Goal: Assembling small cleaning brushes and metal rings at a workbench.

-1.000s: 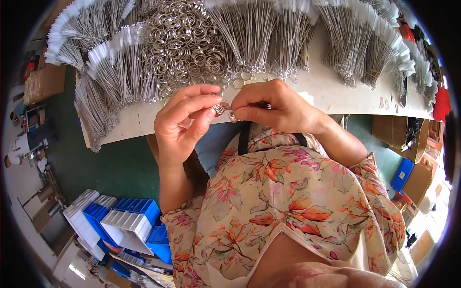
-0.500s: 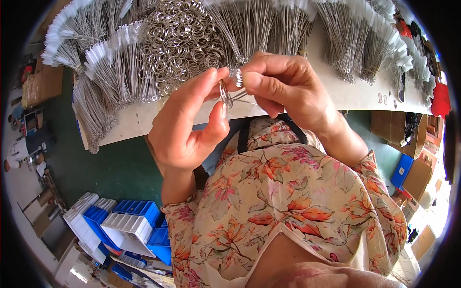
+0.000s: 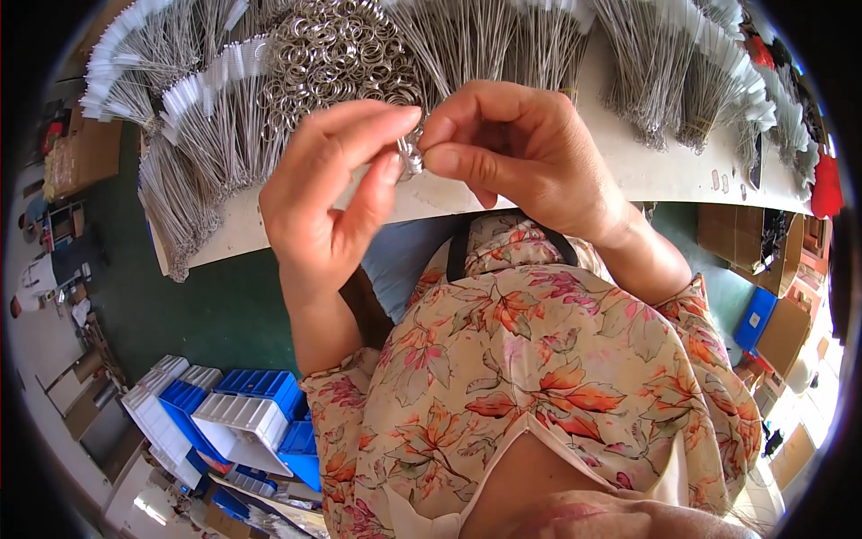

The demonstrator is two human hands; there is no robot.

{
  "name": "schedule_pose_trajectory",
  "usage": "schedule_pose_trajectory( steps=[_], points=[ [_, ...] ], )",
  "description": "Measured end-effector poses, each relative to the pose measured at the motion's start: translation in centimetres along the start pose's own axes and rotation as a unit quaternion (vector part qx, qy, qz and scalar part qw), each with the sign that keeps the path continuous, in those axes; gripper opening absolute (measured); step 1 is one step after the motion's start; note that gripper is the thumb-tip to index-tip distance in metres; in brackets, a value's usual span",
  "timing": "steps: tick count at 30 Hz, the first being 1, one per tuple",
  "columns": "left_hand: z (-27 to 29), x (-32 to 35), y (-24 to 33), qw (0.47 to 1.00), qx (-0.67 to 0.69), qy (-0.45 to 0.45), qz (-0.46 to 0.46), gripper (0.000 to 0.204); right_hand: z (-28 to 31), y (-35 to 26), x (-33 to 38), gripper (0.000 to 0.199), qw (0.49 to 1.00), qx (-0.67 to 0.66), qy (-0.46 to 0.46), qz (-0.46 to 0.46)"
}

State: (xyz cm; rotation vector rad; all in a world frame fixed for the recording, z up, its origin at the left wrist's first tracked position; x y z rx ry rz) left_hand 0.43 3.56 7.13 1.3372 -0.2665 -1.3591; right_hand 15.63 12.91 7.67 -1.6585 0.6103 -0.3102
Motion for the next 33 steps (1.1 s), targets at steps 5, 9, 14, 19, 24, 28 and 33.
schedule_pose_trajectory(
  steps=[5, 9, 14, 19, 24, 28, 33],
  points=[
    [-0.2, 1.2, -0.6, 0.954, 0.178, -0.028, 0.241, 0.01, -0.1, 0.4, 0.0, 0.011, 0.998, -0.054, 0.006, -0.011],
    [-0.3, 0.9, 0.2, 0.852, 0.358, -0.028, 0.381, 0.01, 0.2, 0.3, 0.0, 0.012, 1.0, -0.023, -0.004, -0.003],
    [0.4, 1.3, 0.5, 0.943, 0.157, -0.056, 0.287, 0.012, -0.1, 0.4, -0.4, 0.012, 0.999, -0.027, -0.025, -0.011],
    [0.7, 1.5, 1.0, 0.882, 0.319, -0.048, 0.344, 0.01, -0.1, 0.4, 0.0, 0.012, 0.999, -0.038, -0.035, -0.018],
    [1.0, 1.8, 1.6, 0.974, 0.116, 0.023, 0.194, 0.014, -1.5, 0.5, 0.1, 0.01, 0.994, -0.091, -0.056, 0.02],
    [0.6, 2.5, 2.4, 0.909, 0.346, 0.083, 0.216, 0.015, -3.4, 2.2, -0.3, 0.009, 0.982, 0.008, -0.062, 0.176],
    [4.0, 4.3, 4.2, 0.914, 0.29, 0.139, 0.247, 0.018, -4.7, 2.7, -0.5, 0.013, 0.976, 0.099, -0.065, 0.183]
  ],
)
Point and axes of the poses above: each hand's wrist, its own x-axis away from the middle knuckle, its own z-axis out of the back of the hand, y = z × x, the point moved 1 cm from there along -x, towards the middle knuckle, and after that the axes turned 11 degrees about z, right-handed, at the moved point
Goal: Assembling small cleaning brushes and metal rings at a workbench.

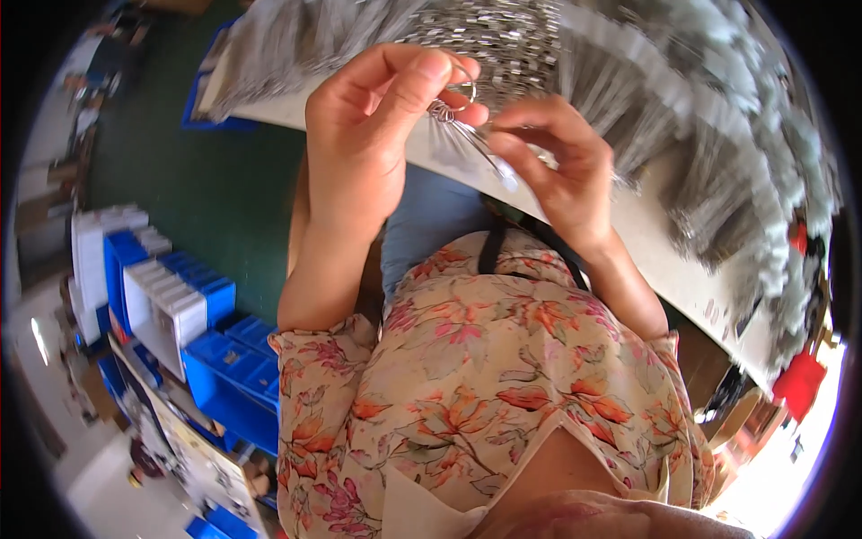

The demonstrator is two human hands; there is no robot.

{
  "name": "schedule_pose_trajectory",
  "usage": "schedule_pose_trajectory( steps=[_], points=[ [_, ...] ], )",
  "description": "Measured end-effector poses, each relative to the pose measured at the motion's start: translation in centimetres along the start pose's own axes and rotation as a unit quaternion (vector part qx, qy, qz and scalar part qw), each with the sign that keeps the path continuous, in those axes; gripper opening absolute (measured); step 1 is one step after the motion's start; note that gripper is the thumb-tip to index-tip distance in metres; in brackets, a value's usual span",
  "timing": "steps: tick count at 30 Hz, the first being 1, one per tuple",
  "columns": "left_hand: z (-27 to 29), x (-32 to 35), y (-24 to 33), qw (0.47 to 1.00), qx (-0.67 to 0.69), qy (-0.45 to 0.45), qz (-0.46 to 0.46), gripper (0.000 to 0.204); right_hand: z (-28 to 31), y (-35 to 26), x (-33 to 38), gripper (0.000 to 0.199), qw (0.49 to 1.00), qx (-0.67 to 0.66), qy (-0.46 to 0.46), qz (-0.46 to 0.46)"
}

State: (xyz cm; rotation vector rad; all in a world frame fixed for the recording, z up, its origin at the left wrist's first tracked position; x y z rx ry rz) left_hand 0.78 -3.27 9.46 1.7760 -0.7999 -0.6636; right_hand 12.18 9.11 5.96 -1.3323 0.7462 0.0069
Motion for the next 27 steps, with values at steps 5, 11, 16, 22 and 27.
schedule_pose_trajectory(
  steps=[5, 11, 16, 22, 27],
  points=[
    [6.6, 4.7, 2.4, 0.983, -0.16, 0.087, 0.011, 0.014, 2.6, 2.9, 4.2, 0.008, 0.99, 0.003, -0.025, -0.136],
    [16.0, 10.8, -7.1, 0.843, -0.436, 0.254, 0.186, 0.011, 1.9, 4.4, 7.4, 0.01, 0.962, -0.039, 0.0, -0.271],
    [21.2, 13.9, -24.2, 0.677, -0.69, 0.129, 0.223, 0.007, 0.3, 3.6, 7.9, 0.01, 0.951, -0.009, -0.089, -0.296],
    [21.9, 10.3, -33.0, 0.645, -0.72, 0.027, 0.257, 0.011, -0.8, 2.9, 8.7, 0.01, 0.931, 0.072, -0.134, -0.333],
    [21.8, 5.9, -34.8, 0.742, -0.648, 0.091, 0.147, 0.021, -0.5, 3.9, 9.0, 0.009, 0.93, 0.027, -0.131, -0.341]
  ],
)
Point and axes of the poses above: each hand's wrist, its own x-axis away from the middle knuckle, its own z-axis out of the back of the hand, y = z × x, the point moved 1 cm from there along -x, towards the middle knuckle, and after that the axes turned 11 degrees about z, right-handed, at the moved point
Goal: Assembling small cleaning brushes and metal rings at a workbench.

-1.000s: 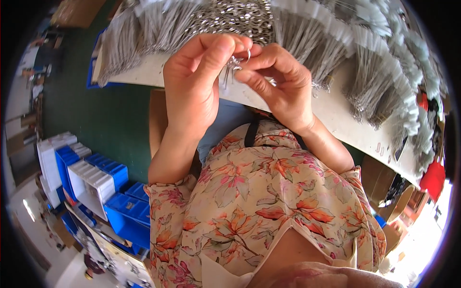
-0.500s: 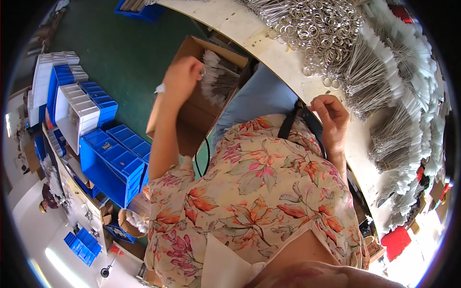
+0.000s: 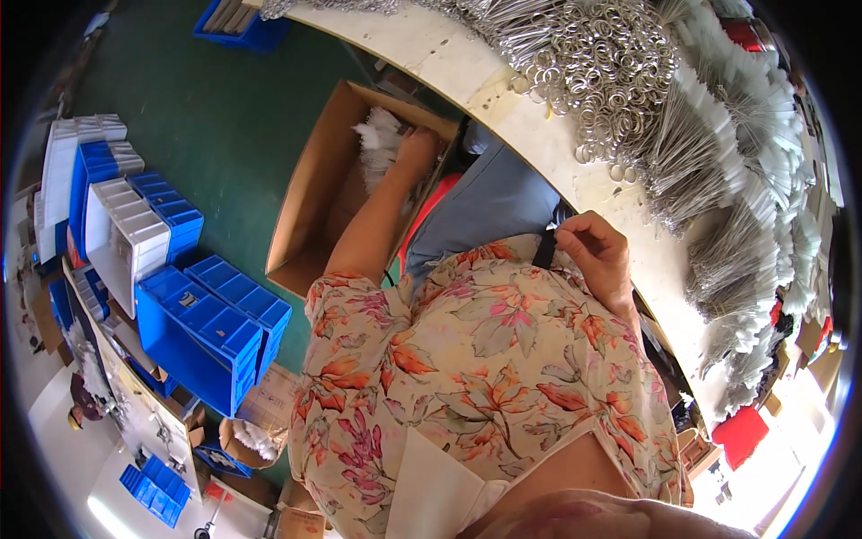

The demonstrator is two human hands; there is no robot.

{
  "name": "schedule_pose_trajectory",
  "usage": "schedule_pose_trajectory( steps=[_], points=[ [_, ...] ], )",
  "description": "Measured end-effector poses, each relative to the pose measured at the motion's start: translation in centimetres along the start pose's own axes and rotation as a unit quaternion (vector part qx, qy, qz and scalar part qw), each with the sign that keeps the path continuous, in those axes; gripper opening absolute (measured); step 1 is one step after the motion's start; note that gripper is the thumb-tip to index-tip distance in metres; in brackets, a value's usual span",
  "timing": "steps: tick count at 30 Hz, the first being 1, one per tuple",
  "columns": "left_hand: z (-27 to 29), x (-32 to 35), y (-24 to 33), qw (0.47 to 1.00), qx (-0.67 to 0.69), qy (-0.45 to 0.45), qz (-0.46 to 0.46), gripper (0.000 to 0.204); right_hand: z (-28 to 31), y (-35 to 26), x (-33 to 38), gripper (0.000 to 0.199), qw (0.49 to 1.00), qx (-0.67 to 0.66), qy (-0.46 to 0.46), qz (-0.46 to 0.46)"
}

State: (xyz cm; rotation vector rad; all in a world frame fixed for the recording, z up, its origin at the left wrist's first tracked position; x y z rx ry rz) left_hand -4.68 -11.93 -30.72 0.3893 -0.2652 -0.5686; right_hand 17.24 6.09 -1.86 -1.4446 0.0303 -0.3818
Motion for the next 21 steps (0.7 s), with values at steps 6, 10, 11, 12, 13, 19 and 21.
schedule_pose_trajectory(
  steps=[6, 10, 11, 12, 13, 19, 21],
  points=[
    [3.3, 3.5, -4.1, 0.825, 0.407, 0.171, 0.354, 0.02, 3.3, -1.7, -1.5, 0.008, 1.0, -0.02, -0.003, -0.001],
    [17.9, 1.8, -2.3, 0.706, 0.522, 0.461, 0.127, 0.011, 7.6, -3.4, -2.7, 0.009, 0.998, -0.027, 0.006, 0.052],
    [23.0, 0.2, 0.4, 0.782, 0.337, 0.511, 0.117, 0.008, 8.7, -3.7, -3.3, 0.011, 0.997, -0.04, 0.012, 0.065],
    [27.6, -2.0, 4.0, 0.794, 0.305, 0.523, 0.062, 0.009, 9.9, -4.7, -3.8, 0.012, 0.996, -0.031, 0.02, 0.082],
    [30.8, -3.8, 7.6, 0.803, 0.274, 0.53, 0.01, 0.01, 11.4, -5.5, -4.2, 0.012, 0.995, -0.022, 0.029, 0.092],
    [36.3, -23.7, 22.0, 0.916, 0.211, 0.278, -0.198, 0.02, 20.9, -9.0, -8.4, 0.014, 0.953, 0.207, 0.145, 0.165],
    [37.3, -28.1, 23.9, 0.923, 0.07, 0.346, -0.156, 0.022, 23.4, -9.3, -11.0, 0.015, 0.944, 0.208, 0.171, 0.191]
  ],
)
Point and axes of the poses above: each hand's wrist, its own x-axis away from the middle knuckle, its own z-axis out of the back of the hand, y = z × x, the point moved 1 cm from there along -x, towards the middle knuckle, and after that the axes turned 11 degrees about z, right-handed, at the moved point
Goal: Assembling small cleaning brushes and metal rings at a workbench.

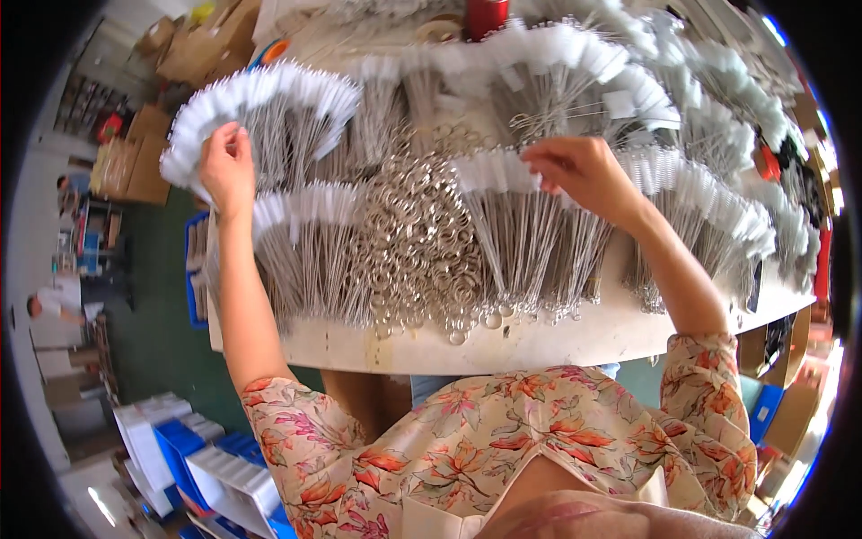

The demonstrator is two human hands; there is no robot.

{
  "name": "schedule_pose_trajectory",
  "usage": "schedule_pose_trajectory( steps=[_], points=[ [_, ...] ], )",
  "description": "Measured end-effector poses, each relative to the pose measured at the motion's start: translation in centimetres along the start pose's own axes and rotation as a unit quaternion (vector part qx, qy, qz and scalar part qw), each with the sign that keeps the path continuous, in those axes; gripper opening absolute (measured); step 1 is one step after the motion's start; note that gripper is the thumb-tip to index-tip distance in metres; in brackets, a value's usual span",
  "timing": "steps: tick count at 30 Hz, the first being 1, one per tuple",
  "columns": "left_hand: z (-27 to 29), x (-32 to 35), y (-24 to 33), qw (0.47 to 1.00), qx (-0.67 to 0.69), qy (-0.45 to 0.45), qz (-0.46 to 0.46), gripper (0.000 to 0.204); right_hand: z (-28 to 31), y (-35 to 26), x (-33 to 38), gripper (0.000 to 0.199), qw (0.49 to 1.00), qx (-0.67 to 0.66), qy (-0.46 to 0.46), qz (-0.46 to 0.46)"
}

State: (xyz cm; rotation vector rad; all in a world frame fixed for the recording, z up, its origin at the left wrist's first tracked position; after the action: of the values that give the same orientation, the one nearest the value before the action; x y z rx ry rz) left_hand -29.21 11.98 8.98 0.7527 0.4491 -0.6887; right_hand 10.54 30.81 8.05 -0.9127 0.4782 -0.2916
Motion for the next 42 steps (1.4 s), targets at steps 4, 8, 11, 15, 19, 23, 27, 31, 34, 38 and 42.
schedule_pose_trajectory(
  steps=[4, 8, 11, 15, 19, 23, 27, 31, 34, 38, 42],
  points=[
    [-3.4, -3.1, 0.0, 0.946, -0.281, -0.137, 0.091, 0.022, 1.3, 3.4, -5.4, 0.017, 0.991, 0.115, 0.037, 0.054],
    [-5.9, -2.4, -1.3, 0.953, -0.293, -0.053, 0.053, 0.017, -0.1, 8.1, -11.5, 0.019, 0.98, 0.179, 0.061, 0.062],
    [-4.9, -2.3, -2.6, 0.979, -0.19, -0.037, 0.065, 0.014, -2.3, 9.9, -14.5, 0.019, 0.97, 0.234, 0.061, 0.033],
    [-2.8, -4.4, -1.9, 0.996, -0.064, 0.06, 0.019, 0.012, -4.0, 9.9, -15.9, 0.021, 0.951, 0.298, 0.053, -0.064],
    [-4.6, -3.9, 7.1, 0.972, 0.218, 0.075, -0.044, 0.014, -2.4, 12.6, -15.5, 0.024, 0.955, 0.273, 0.047, -0.106],
    [-11.5, -0.4, 10.9, 0.948, 0.129, -0.262, 0.125, 0.024, -1.8, 7.8, -14.3, 0.017, 0.935, 0.221, 0.253, 0.11],
    [-15.8, 2.9, 6.5, 0.958, -0.053, -0.278, -0.045, 0.027, 6.4, -1.3, -9.1, 0.014, 0.9, 0.138, 0.335, 0.242],
    [-16.4, 2.4, 6.6, 0.946, -0.057, -0.318, -0.005, 0.022, 18.6, 1.8, -1.6, 0.017, 0.851, 0.348, 0.383, 0.094],
    [-15.3, 2.9, 9.2, 0.942, -0.048, -0.332, 0.007, 0.02, 24.0, 9.4, 3.0, 0.014, 0.877, 0.403, 0.242, -0.094],
    [-13.3, 2.4, 8.2, 0.921, 0.012, -0.376, 0.1, 0.015, 23.6, 16.0, 2.7, 0.016, 0.886, 0.357, 0.21, -0.208],
    [-9.1, 3.9, 9.0, 0.962, 0.156, -0.225, 0.019, 0.011, 21.9, 16.2, 2.7, 0.018, 0.874, 0.368, 0.176, -0.266]
  ],
)
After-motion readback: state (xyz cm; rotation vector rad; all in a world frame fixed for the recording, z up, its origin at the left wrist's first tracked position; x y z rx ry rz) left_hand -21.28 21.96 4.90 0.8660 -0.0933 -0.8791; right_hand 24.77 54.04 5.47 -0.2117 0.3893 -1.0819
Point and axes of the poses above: each hand's wrist, its own x-axis away from the middle knuckle, its own z-axis out of the back of the hand, y = z × x, the point moved 1 cm from there along -x, towards the middle knuckle, and after that the axes turned 11 degrees about z, right-handed, at the moved point
